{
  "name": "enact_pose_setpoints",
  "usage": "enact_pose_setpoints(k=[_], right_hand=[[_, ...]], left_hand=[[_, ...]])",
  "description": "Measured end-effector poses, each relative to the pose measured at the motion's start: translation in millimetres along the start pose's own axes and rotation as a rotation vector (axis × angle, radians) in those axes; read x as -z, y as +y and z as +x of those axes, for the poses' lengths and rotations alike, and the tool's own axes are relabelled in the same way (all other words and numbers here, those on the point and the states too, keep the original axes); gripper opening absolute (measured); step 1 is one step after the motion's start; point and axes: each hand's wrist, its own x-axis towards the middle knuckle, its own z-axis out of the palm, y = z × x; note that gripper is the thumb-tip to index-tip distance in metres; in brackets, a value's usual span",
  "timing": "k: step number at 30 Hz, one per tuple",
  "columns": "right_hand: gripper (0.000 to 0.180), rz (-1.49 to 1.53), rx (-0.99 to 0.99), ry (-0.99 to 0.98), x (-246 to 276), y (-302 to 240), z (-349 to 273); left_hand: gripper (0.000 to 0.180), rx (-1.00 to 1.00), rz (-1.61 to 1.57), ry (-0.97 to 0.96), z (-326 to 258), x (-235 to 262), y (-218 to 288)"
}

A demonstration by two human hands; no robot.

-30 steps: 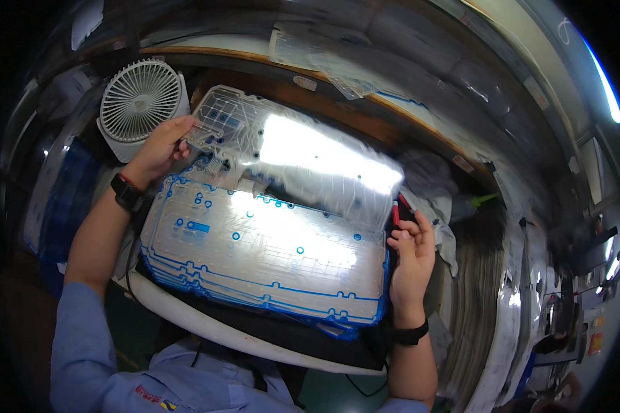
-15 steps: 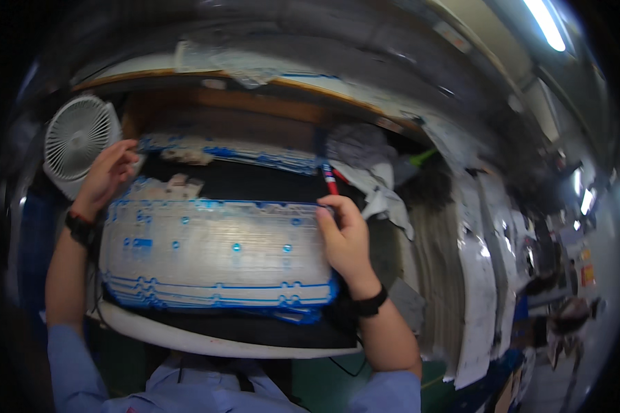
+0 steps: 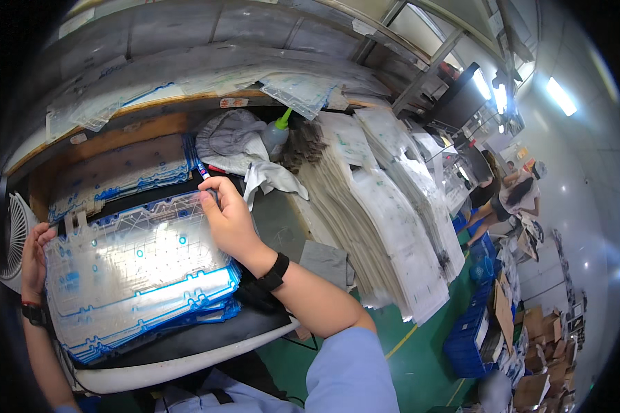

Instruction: Cleaning transparent electronic membrane sheets using a liquid from a squeeze bottle and a cloth.

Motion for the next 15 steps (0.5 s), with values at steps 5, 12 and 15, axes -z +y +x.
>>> enact_pose_setpoints(k=[5,12,15], right_hand=[[0.015,0.059,-0.021,0.129,-3,-5,1],[0.023,0.103,-0.108,0.116,-5,-9,3],[0.025,0.109,-0.179,0.021,-4,-8,3]], left_hand=[[0.029,0.119,0.074,0.038,-2,-21,11],[0.013,-0.053,0.232,0.129,4,2,-11],[0.012,-0.027,0.166,0.297,9,-4,-15]])
